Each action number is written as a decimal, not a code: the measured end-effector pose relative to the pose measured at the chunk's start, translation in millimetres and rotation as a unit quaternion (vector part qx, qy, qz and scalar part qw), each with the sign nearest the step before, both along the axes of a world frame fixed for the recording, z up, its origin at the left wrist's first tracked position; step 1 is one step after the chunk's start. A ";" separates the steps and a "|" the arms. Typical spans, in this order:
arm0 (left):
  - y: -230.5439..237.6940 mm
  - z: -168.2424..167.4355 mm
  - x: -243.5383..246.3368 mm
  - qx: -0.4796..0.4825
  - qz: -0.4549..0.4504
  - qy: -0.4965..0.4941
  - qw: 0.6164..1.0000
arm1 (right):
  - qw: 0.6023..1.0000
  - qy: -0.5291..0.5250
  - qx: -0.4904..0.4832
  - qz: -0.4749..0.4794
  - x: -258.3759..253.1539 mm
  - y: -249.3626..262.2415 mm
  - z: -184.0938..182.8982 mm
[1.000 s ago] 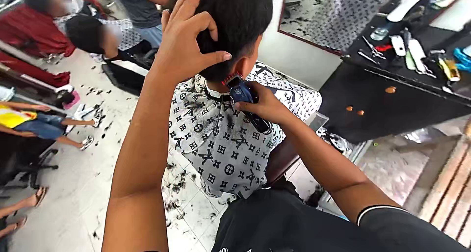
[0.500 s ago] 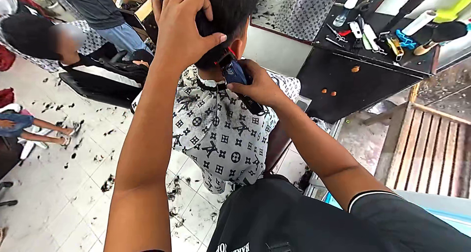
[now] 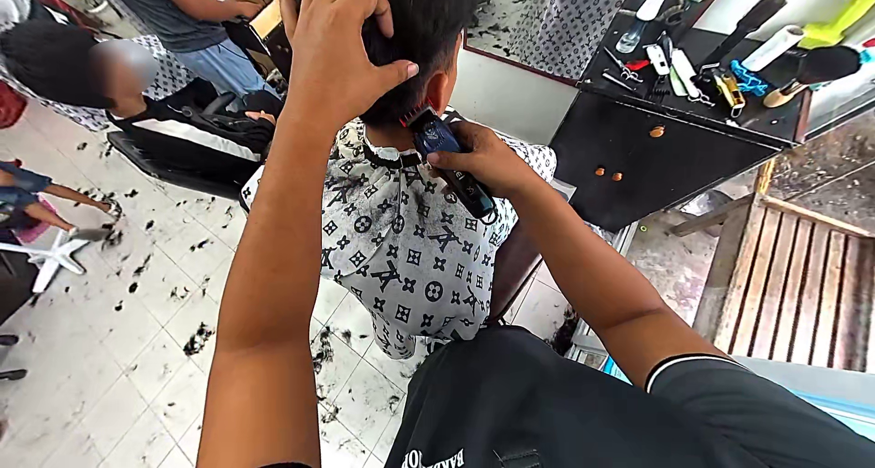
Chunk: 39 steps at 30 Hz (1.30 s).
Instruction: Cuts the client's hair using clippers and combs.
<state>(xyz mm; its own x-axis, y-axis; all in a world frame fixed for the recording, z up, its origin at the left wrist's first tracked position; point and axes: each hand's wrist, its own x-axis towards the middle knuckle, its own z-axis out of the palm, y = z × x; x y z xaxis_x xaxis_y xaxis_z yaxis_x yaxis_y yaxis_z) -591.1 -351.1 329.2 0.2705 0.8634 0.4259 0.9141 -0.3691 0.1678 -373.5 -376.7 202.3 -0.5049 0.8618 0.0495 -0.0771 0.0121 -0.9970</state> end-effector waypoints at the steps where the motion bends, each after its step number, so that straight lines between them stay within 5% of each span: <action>1: -0.4 0.0 0.1 -0.001 0.001 0.000 1.000 | 1.000 0.012 -0.021 0.005 0.9 0.9 -1.4; 6: -1.8 0.9 2.3 -0.008 0.006 -0.006 1.000 | 0.996 0.059 0.059 0.019 -3.0 4.1 6.5; 11: -1.9 2.2 2.3 -0.014 0.011 -0.016 1.000 | 0.996 0.049 -0.057 0.043 4.6 5.0 2.5; 32: -0.6 1.6 2.3 -0.026 0.014 -0.027 0.999 | 0.984 0.141 -0.058 0.091 12.0 17.0 10.1; 35: 0.1 3.6 -1.3 -0.031 0.001 -0.025 0.999 | 0.995 0.084 0.014 0.046 7.3 9.8 10.3; 39: -2.4 5.5 -5.7 -0.054 -0.018 -0.006 0.998 | 1.000 -0.021 -0.004 -0.010 -0.2 -2.4 -0.7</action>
